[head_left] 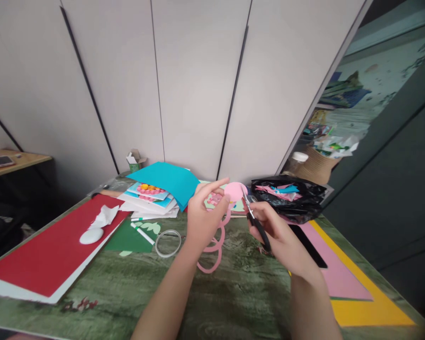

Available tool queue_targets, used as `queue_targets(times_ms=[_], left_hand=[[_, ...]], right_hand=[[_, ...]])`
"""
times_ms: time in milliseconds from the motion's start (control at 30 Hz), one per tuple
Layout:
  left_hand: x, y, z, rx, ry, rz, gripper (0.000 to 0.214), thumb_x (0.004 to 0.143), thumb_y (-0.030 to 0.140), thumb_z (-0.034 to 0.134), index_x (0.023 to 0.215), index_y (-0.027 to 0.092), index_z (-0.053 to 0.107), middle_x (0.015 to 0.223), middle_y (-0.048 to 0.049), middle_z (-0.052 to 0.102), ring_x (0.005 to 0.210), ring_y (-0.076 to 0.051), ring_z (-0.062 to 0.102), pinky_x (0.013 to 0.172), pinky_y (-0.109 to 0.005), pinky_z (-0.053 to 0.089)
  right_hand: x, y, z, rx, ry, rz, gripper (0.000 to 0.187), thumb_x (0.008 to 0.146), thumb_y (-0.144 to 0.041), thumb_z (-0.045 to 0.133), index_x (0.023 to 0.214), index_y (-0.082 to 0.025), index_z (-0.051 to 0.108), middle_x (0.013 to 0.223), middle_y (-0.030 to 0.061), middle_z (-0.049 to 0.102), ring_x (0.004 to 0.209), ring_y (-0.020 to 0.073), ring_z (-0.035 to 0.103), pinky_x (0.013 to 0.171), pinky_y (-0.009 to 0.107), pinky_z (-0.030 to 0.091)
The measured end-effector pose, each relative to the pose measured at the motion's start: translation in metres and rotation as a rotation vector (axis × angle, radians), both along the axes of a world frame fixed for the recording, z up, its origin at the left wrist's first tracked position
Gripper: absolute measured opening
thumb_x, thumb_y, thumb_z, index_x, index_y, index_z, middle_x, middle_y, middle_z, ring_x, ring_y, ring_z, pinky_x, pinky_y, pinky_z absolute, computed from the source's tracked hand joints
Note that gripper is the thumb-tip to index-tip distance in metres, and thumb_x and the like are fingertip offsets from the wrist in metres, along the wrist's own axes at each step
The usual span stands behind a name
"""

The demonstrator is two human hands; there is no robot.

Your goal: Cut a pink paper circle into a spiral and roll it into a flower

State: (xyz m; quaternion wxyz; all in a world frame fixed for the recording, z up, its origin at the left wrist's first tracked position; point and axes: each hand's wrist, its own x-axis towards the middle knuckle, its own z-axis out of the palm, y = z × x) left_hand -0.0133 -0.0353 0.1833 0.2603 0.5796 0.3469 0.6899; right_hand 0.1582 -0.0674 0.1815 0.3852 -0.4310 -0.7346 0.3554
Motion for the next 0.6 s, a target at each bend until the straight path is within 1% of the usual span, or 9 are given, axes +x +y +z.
queue_targets(times_ms=[167, 300, 400, 500, 600], left_hand=[[-0.0025, 0.0001, 0.0003, -0.034, -0.048, 0.002, 0.029, 0.076, 0.019, 0.059, 0.104, 0.024, 0.066, 0.084, -0.0042, 0.063, 0.085, -0.018, 0.056, 0.080, -0.033, 0.045], [-0.0045, -0.0003, 0.0001, -0.050, -0.060, 0.005, 0.029, 0.077, 0.020, 0.057, 0.104, 0.024, 0.066, 0.084, -0.0041, 0.062, 0.083, -0.017, 0.056, 0.078, -0.032, 0.046], [-0.0053, -0.0001, -0.0002, -0.037, -0.059, 0.015, 0.028, 0.077, 0.019, 0.057, 0.103, 0.024, 0.066, 0.084, -0.0034, 0.062, 0.083, -0.016, 0.056, 0.080, -0.032, 0.046], [-0.0059, 0.0004, -0.0009, -0.016, -0.062, 0.031, 0.027, 0.078, 0.018, 0.057, 0.103, 0.024, 0.066, 0.083, -0.0028, 0.062, 0.084, -0.015, 0.055, 0.082, -0.031, 0.045], [-0.0064, 0.0005, -0.0014, -0.036, -0.068, 0.024, 0.025, 0.079, 0.023, 0.058, 0.102, 0.023, 0.066, 0.084, -0.0034, 0.062, 0.084, -0.016, 0.056, 0.080, -0.031, 0.046]], right_hand=[[0.0023, -0.0022, 0.0004, -0.064, -0.029, 0.017, 0.025, 0.087, -0.033, 0.047, 0.111, -0.026, 0.044, 0.073, -0.0035, 0.038, 0.061, 0.0102, 0.037, 0.053, 0.021, 0.035], [0.0036, -0.0035, 0.0014, -0.050, -0.074, 0.011, 0.024, 0.086, -0.033, 0.050, 0.109, -0.026, 0.047, 0.072, -0.0037, 0.039, 0.061, 0.0104, 0.037, 0.052, 0.021, 0.035], [0.0045, -0.0032, 0.0008, -0.033, -0.100, 0.018, 0.025, 0.085, -0.034, 0.051, 0.109, -0.026, 0.048, 0.070, -0.0042, 0.039, 0.060, 0.0103, 0.037, 0.052, 0.021, 0.034], [0.0052, -0.0029, -0.0001, -0.032, -0.096, 0.042, 0.025, 0.086, -0.033, 0.050, 0.110, -0.026, 0.048, 0.070, -0.0040, 0.040, 0.061, 0.0105, 0.038, 0.053, 0.021, 0.035], [0.0054, -0.0032, -0.0001, -0.046, -0.079, 0.058, 0.024, 0.087, -0.033, 0.047, 0.110, -0.026, 0.048, 0.068, -0.0040, 0.039, 0.061, 0.0107, 0.038, 0.053, 0.021, 0.035]])
